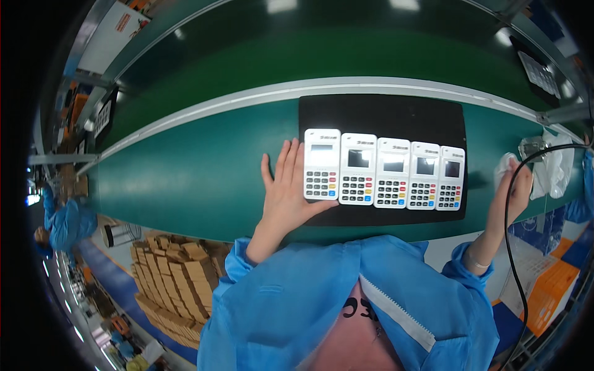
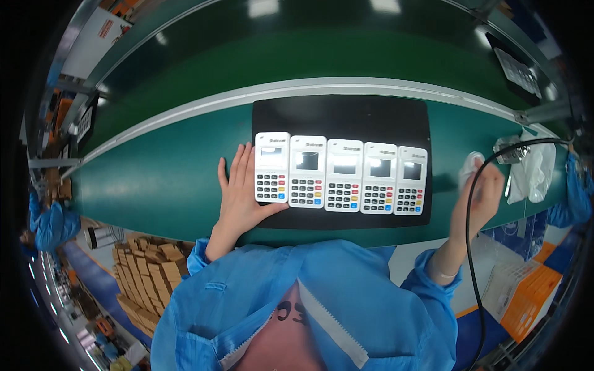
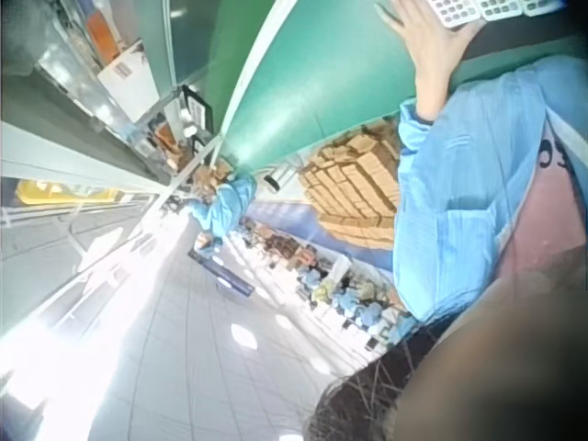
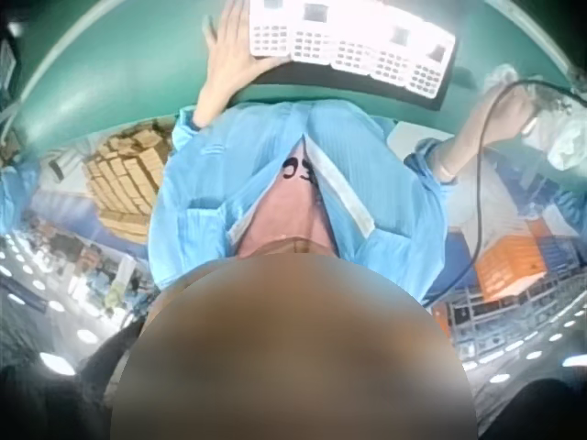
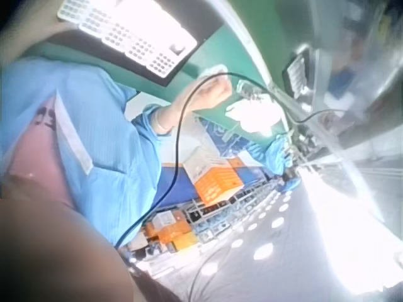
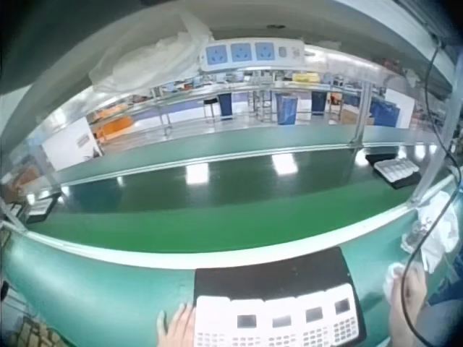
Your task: The person repeatedly picks up batches of white calculators from a green conveyor belt, places them on a black mat, and wipes them with a white cloth. The person handles the calculators in groups, turning them over to clean different sides, and occasionally uses a red card to wipe the surfaces. The cleaned calculators are left on the mat or the belt.
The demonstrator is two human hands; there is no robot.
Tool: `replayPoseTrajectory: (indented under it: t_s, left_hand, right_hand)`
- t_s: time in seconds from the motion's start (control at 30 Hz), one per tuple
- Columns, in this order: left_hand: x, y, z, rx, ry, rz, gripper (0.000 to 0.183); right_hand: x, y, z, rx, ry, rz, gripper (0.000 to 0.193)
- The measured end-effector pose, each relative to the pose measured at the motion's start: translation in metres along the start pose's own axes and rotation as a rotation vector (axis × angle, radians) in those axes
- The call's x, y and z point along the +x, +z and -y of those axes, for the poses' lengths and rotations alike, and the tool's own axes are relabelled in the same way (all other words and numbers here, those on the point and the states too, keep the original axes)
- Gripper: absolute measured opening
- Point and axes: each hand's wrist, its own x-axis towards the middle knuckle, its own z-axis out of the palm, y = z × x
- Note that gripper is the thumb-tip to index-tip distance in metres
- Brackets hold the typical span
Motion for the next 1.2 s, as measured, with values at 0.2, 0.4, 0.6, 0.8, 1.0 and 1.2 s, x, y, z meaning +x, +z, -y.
replayPoseTrajectory:
  t_s: [0.2,0.4,0.6,0.8,1.0,1.2]
  left_hand:
    - [0.002,0.006,0.002,-0.034,0.019,-0.007,0.124]
    - [0.002,0.007,0.002,-0.062,0.006,-0.023,0.127]
    - [0.003,0.005,0.003,-0.092,0.020,-0.037,0.126]
    - [0.000,0.006,0.005,-0.111,0.016,-0.051,0.124]
    - [0.000,0.006,0.005,-0.114,0.027,-0.045,0.122]
    - [0.006,0.002,0.000,-0.062,-0.016,-0.010,0.119]
  right_hand:
    - [-0.060,0.052,0.147,0.554,-0.117,0.595,0.027]
    - [-0.047,0.091,0.174,0.348,-0.313,0.633,0.035]
    - [-0.041,0.121,0.186,0.212,-0.412,0.583,0.040]
    - [-0.040,0.136,0.193,0.116,-0.527,0.607,0.044]
    - [-0.033,0.138,0.200,0.156,-0.577,0.643,0.040]
    - [-0.029,0.124,0.201,0.207,-0.546,0.673,0.016]
